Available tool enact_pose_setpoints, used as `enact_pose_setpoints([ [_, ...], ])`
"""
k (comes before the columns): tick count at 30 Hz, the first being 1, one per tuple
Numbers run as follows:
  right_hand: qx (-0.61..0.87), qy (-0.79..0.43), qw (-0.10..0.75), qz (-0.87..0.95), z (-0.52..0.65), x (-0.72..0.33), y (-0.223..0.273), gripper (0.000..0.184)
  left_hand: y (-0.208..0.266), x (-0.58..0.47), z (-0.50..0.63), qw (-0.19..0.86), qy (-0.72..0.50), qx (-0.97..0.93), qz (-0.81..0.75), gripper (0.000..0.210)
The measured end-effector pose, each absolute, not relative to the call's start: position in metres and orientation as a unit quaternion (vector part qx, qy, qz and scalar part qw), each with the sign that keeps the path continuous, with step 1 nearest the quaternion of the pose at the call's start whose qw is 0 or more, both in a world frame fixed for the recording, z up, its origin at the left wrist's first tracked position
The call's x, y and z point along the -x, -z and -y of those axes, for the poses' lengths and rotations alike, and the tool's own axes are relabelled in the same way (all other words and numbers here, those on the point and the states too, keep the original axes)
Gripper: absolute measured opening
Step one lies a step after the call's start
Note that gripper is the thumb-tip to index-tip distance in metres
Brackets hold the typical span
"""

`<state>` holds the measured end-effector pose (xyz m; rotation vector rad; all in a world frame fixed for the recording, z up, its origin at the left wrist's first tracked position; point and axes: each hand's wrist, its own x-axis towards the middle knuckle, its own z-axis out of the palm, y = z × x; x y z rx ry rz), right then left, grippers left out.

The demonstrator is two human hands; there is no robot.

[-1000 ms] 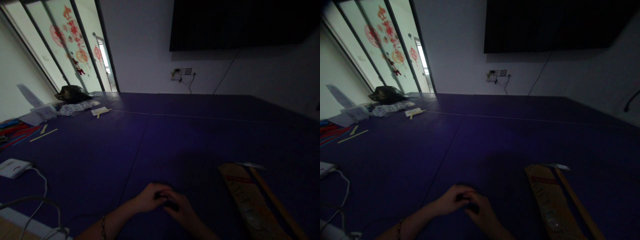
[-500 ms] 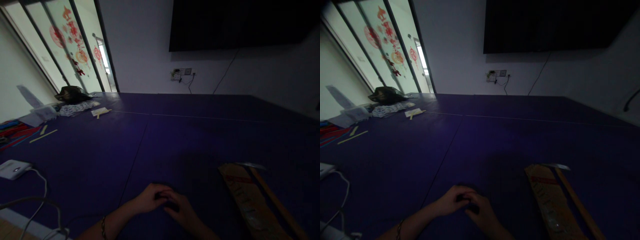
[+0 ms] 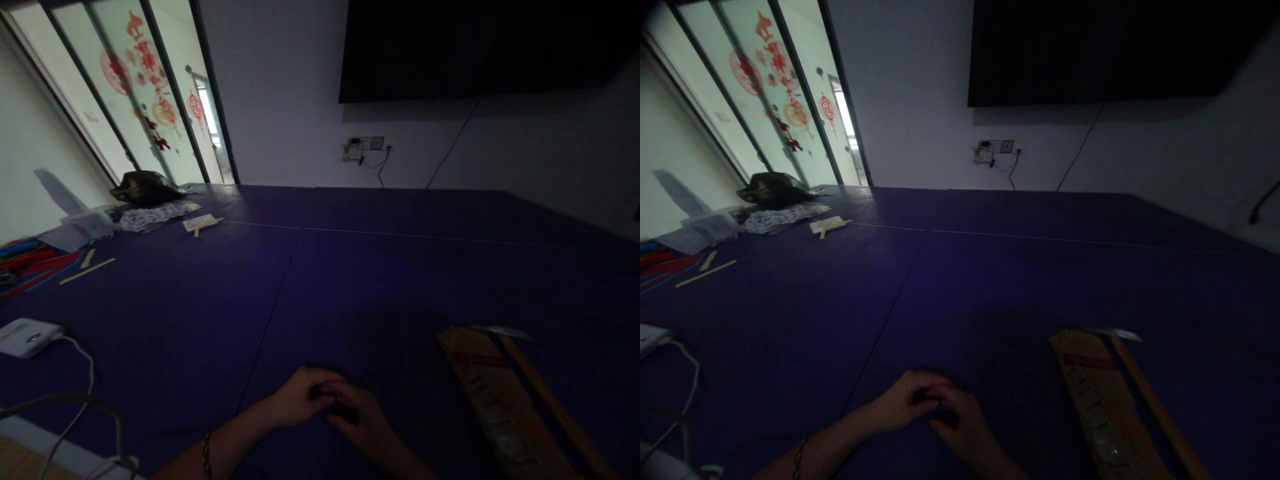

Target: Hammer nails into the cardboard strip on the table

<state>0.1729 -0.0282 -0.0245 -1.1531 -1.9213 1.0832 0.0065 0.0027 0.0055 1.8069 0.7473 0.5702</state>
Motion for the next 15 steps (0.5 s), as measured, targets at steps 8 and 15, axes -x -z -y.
enact_pose_setpoints([
  [8, 0.442, -0.411, 0.332, 0.725, 0.0279, -0.1742, 0.0343, 0.036, -0.0071, -0.0064, -0.0045, 0.522, -0.227, -0.765, -0.3, 0.03],
  [15, 0.45, -0.414, 0.324, 0.722, 0.0279, -0.1739, 0.0311, 0.035, -0.0041, -0.006, -0.0049, 0.523, -0.238, -0.764, -0.293, 0.03],
])
